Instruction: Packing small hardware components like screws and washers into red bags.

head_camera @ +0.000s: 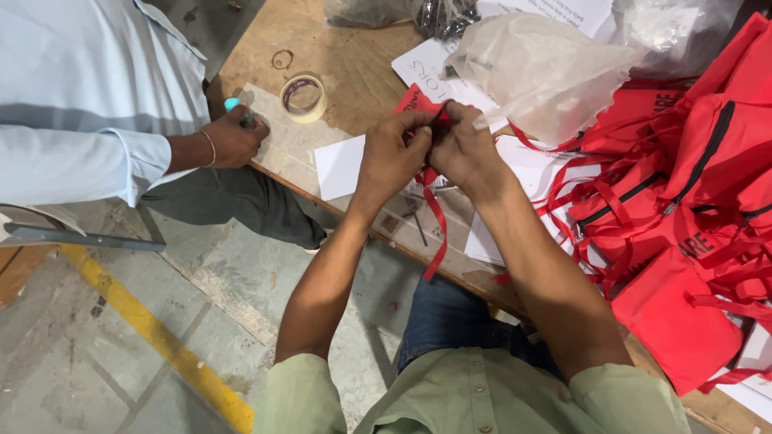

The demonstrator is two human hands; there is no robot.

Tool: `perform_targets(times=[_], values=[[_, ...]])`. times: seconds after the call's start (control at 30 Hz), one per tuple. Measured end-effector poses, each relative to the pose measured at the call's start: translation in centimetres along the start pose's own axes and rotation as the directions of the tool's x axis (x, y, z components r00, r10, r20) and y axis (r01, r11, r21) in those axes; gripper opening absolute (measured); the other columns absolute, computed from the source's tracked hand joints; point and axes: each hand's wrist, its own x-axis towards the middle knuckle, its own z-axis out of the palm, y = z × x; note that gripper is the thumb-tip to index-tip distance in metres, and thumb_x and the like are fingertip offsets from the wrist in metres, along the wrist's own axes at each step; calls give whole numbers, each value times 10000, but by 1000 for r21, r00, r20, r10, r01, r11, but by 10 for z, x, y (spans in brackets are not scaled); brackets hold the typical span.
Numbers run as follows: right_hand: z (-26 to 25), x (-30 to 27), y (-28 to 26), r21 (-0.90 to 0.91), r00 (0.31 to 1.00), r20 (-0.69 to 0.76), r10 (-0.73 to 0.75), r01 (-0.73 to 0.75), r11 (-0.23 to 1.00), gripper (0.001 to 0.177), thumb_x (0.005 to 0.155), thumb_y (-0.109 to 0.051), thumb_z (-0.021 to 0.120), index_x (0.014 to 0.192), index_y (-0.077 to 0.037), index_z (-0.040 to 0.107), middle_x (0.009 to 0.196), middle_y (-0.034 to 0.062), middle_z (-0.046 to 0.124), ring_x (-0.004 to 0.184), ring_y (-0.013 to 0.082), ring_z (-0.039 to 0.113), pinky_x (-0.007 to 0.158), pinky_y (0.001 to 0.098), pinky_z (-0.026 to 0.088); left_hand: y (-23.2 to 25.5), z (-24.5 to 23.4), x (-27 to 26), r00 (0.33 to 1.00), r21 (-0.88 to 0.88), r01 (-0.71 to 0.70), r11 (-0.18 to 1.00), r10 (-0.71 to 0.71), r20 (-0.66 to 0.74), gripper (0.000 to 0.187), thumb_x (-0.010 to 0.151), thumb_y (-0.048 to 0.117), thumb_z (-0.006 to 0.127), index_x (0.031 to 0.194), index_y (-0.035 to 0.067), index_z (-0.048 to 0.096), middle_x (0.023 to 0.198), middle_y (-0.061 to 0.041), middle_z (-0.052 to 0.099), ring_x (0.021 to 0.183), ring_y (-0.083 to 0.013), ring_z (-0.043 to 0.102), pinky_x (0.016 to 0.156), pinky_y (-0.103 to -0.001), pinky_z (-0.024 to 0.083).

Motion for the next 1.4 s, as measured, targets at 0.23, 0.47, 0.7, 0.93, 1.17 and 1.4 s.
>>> perform_targets(times=[0.23,0.47,0.7,0.93,1.17,1.4], values=[[29,11,-17,-166,971,64,229,-216,962,262,989,-190,471,1016,22,623,1023,180,679,958,324,643,938,437,525,-4,-11,6,995,15,-76,997,77,-60,240,916,95,625,1107,6,739,902,-124,793,752,-158,772,685,-298,599],[85,-50,-22,-657,947,317,-46,254,710,250,1045,-4,520,1231,82,664,1044,107,640,887,152,586,765,268,464,3,-32,16,974,93,-61,994,79,-212,227,923,138,647,1091,30,755,883,-120,770,711,-166,753,666,-311,586],[72,-115,-17,-697,772,420,-477,611,375,216,1109,60,460,1174,78,665,1114,151,724,935,164,738,821,291,632,-29,-60,30,932,101,-196,975,218,-289,193,932,107,647,1063,29,765,835,-94,774,714,-132,725,680,-286,579],[20,-124,21,-913,908,376,-186,328,-243,255,923,6,579,1112,2,749,971,167,726,800,234,668,691,381,533,-10,-94,17,881,154,-222,963,265,-392,81,1011,76,687,1002,9,732,754,-69,741,636,-94,653,597,-295,496],[27,-144,78,-751,909,399,-123,247,-612,152,948,-149,664,1008,-11,693,1001,198,630,920,412,633,752,528,531,-8,-105,-8,875,208,-310,928,364,-320,160,994,53,656,1128,28,740,895,-70,769,704,-88,667,650,-279,538],[13,-149,71,-649,895,426,-133,200,-734,156,886,-134,669,915,10,616,940,212,593,876,415,619,679,531,522,-7,-89,-34,960,96,-198,975,213,-179,171,965,81,654,1086,-10,733,945,-93,736,715,-102,698,639,-281,548]])
